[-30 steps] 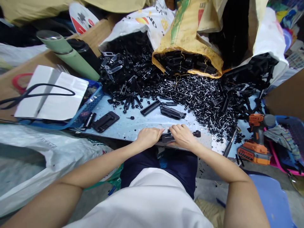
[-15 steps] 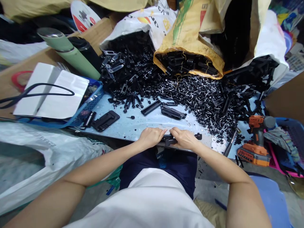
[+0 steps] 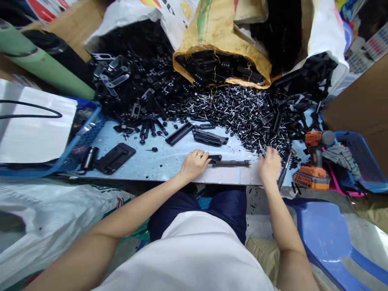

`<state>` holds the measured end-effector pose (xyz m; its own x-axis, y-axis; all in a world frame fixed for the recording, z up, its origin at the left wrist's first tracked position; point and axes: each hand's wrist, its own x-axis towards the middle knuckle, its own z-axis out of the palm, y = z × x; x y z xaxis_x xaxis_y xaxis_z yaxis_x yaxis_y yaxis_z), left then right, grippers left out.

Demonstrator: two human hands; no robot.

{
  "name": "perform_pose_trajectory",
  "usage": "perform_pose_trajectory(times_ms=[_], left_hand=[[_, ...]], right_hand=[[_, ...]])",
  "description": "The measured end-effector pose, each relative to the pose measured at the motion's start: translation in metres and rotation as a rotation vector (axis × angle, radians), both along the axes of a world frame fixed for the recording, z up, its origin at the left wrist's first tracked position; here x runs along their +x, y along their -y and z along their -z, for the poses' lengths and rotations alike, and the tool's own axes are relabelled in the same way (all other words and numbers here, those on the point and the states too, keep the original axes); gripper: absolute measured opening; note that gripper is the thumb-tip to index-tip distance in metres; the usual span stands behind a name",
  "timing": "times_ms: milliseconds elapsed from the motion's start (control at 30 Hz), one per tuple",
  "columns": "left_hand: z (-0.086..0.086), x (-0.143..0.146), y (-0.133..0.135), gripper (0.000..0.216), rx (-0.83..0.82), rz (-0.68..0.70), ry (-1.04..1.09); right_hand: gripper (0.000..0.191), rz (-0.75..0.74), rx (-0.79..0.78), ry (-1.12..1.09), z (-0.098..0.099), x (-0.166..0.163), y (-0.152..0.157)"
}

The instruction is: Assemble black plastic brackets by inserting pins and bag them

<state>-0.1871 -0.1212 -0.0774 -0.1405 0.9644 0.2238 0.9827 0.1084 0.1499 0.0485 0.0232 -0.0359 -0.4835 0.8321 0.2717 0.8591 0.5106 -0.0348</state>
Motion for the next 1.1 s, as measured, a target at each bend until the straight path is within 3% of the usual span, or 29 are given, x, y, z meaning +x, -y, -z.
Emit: perform_pose_trajectory(times_ms=[33, 100, 200, 300, 500, 567, 700, 767, 867, 967, 1100], left_hand=[[0.002, -0.002, 0.005, 0.029, 0.008, 0.049, -0.01], [0.006, -0.006, 0.012, 0.032, -0.007, 0.106, -0.018], [0.01, -0.006, 0.013, 0.04, -0.044, 0.137, -0.009], [0.013, -0.001, 0.009, 0.04, -0.059, 0.132, 0.003], [0.012, 0.007, 0.008, 0.038, -0.083, 0.079, 0.03], [0.012, 0.007, 0.008, 0.038, -0.076, 0.07, 0.042], [0.012, 0.007, 0.009, 0.037, -0.056, 0.071, 0.031], [0.012, 0.008, 0.009, 0.037, -0.045, 0.075, 0.025], [0.01, 0.012, 0.008, 0.037, -0.041, 0.059, 0.023], [0.007, 0.015, 0.002, 0.034, -0.058, 0.005, 0.028], [0.003, 0.013, -0.013, 0.035, -0.1, -0.003, 0.029]], right_hand=[[0.045, 0.203, 0.007, 0.004, 0.003, 0.022, -0.004], [0.043, 0.471, -0.033, 0.022, 0.01, 0.055, -0.008], [0.041, 0.597, -0.127, -0.008, 0.017, 0.076, -0.01], [0.044, 0.501, -0.151, -0.139, 0.006, 0.07, -0.004], [0.053, -0.078, -0.162, -0.283, -0.045, 0.029, 0.049], [0.049, -0.213, -0.125, -0.257, -0.048, 0.016, 0.069], [0.045, -0.432, -0.251, -0.077, -0.035, 0.002, 0.089], [0.044, -0.442, -0.254, -0.083, -0.034, 0.003, 0.089], [0.046, -0.344, -0.13, -0.223, -0.042, 0.013, 0.077], [0.049, -0.144, -0.02, -0.252, -0.042, 0.038, 0.049], [0.052, 0.147, 0.019, -0.128, -0.021, 0.078, 0.0]])
